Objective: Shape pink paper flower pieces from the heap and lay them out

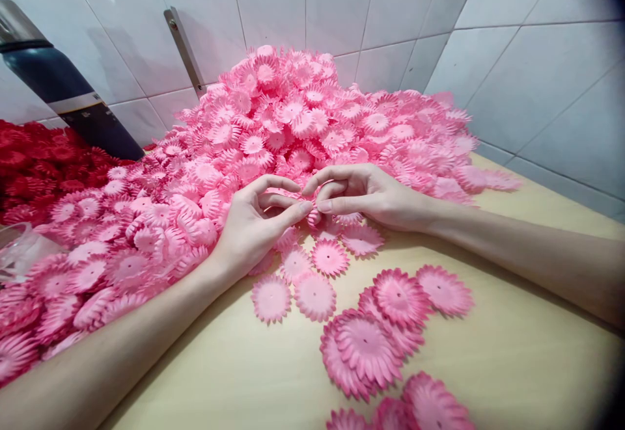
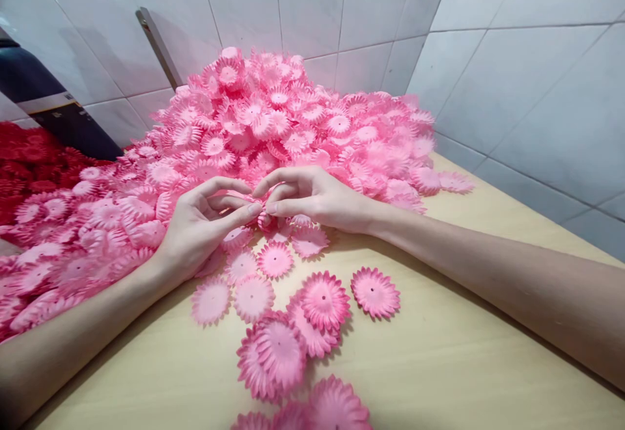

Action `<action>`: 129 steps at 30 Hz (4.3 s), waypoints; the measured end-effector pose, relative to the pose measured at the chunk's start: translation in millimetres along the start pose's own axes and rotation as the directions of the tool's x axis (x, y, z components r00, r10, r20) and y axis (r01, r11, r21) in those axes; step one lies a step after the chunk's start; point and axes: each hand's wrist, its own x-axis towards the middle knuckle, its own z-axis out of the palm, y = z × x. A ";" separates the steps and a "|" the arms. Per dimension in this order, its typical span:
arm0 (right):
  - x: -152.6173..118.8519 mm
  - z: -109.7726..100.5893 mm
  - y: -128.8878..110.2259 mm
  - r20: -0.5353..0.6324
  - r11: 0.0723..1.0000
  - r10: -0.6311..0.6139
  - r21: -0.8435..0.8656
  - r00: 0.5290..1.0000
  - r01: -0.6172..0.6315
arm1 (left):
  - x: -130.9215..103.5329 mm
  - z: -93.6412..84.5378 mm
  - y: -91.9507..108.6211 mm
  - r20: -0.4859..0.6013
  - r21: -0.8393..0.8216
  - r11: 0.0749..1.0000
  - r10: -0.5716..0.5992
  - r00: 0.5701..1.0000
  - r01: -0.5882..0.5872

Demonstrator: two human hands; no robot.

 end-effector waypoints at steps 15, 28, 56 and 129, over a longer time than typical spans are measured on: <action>-0.1 0.2 -0.4 -0.031 0.998 0.009 -0.059 0.999 -0.011 | -0.6 0.6 -0.2 0.022 0.027 1.000 0.008 1.000 -0.009; -1.5 0.9 1.3 -0.058 0.998 0.037 -0.041 0.998 -0.039 | -3.0 1.3 0.3 0.067 0.171 0.984 0.045 0.997 -0.056; -1.6 2.3 3.2 -0.049 0.992 0.040 -0.114 0.998 -0.045 | -4.7 2.9 1.4 0.017 0.252 0.962 0.103 0.994 -0.104; 0.1 9.0 3.6 -0.095 0.983 -0.046 -0.183 0.994 0.028 | -6.9 6.8 4.6 -0.157 0.201 0.953 0.258 0.953 -0.224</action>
